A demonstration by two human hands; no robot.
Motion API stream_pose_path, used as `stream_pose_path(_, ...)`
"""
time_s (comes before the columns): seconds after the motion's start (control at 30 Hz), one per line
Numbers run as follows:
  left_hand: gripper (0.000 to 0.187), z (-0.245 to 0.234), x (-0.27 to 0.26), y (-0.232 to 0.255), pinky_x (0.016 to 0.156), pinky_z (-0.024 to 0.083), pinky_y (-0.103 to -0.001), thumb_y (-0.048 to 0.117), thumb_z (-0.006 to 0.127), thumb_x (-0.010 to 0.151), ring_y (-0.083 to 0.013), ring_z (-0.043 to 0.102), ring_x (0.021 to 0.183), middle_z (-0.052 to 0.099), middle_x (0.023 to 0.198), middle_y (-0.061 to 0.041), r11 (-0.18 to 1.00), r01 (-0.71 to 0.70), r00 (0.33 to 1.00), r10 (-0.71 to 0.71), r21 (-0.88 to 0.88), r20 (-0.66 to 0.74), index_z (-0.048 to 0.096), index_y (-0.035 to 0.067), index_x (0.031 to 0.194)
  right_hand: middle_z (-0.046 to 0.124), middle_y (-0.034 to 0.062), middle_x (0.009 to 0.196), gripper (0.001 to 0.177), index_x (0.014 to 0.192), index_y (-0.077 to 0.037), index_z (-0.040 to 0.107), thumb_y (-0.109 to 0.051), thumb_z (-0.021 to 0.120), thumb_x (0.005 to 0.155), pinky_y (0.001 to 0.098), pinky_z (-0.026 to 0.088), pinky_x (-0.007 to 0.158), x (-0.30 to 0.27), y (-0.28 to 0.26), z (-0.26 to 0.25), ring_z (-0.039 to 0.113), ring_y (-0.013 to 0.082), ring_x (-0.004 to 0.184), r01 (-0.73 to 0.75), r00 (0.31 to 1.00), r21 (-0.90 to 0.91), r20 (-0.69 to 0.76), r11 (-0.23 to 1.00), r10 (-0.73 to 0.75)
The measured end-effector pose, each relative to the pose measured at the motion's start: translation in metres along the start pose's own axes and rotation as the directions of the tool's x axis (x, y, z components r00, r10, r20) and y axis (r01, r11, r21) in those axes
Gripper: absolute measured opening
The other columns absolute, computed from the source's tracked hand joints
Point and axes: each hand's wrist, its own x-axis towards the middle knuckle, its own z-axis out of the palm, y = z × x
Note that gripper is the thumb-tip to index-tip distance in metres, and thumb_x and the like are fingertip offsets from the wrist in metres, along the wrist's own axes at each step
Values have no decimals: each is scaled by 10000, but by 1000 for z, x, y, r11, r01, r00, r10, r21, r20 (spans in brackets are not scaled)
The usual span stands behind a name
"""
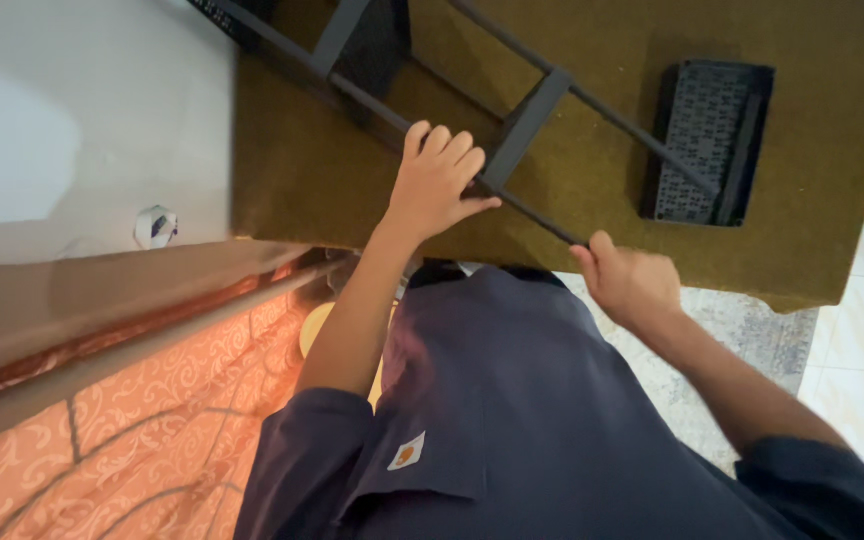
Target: The person disassembles a small black metal shelf unit on a table, pulling off its perforated side panels and unscrewing small fasteners by hand, then reattaches the panels and screws to rebuild the shelf frame.
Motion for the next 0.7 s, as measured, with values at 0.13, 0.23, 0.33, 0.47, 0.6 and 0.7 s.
stream_pose_path(0.13,566,-2,1,-3,1071,340,-511,500,872,723,-302,492,1014,537,1043,-73,999,42,997,-42,3,64,627,100,1039,675,95,695,460,913,-78,698,-443,468,1074,382,506,562,26,28,2,663,234,620,163,973,599,34,784,-229)
stream_pose_path(0.23,563,-2,0,-3,1068,342,-511,508,876,738,-306,494,1001,531,1020,-79,999,50,993,-49,-10,103,625,94,1027,387,223,651,616,793,47,484,-467,449,1131,462,337,533,37,36,4,351,297,587,-253,880,735,445,629,-165)
stream_pose_path(0.33,558,-5,-1,-5,1072,342,-494,502,873,737,-290,504,1011,543,1036,-66,999,45,996,-43,-29,79,634,103,1045,573,144,687,598,810,-31,657,-490,440,1124,422,459,551,33,25,2,577,313,586,-175,908,589,406,789,-102)
stream_pose_path(0.47,532,-4,0,-5,1070,341,-486,491,878,725,-277,512,1010,562,1044,-45,998,36,998,-34,-60,45,633,124,1022,649,139,700,358,942,-53,621,-386,517,1021,419,485,567,-2,7,-6,647,301,621,110,994,451,-41,886,-102)
stream_pose_path(0.6,520,-5,4,-3,1064,344,-483,475,886,721,-272,507,1000,559,1039,-42,993,59,997,-53,-100,53,630,129,1012,651,136,731,379,994,-61,624,-390,470,1100,424,481,599,-4,-2,-1,637,321,665,107,990,171,-109,979,-90)
stream_pose_path(0.7,518,-6,5,0,1058,340,-494,482,885,706,-303,499,1005,535,999,-59,997,73,996,-71,-31,57,610,128,965,665,101,680,489,877,-54,659,-427,435,1100,387,493,608,19,11,5,650,260,644,-20,985,442,163,897,-58)
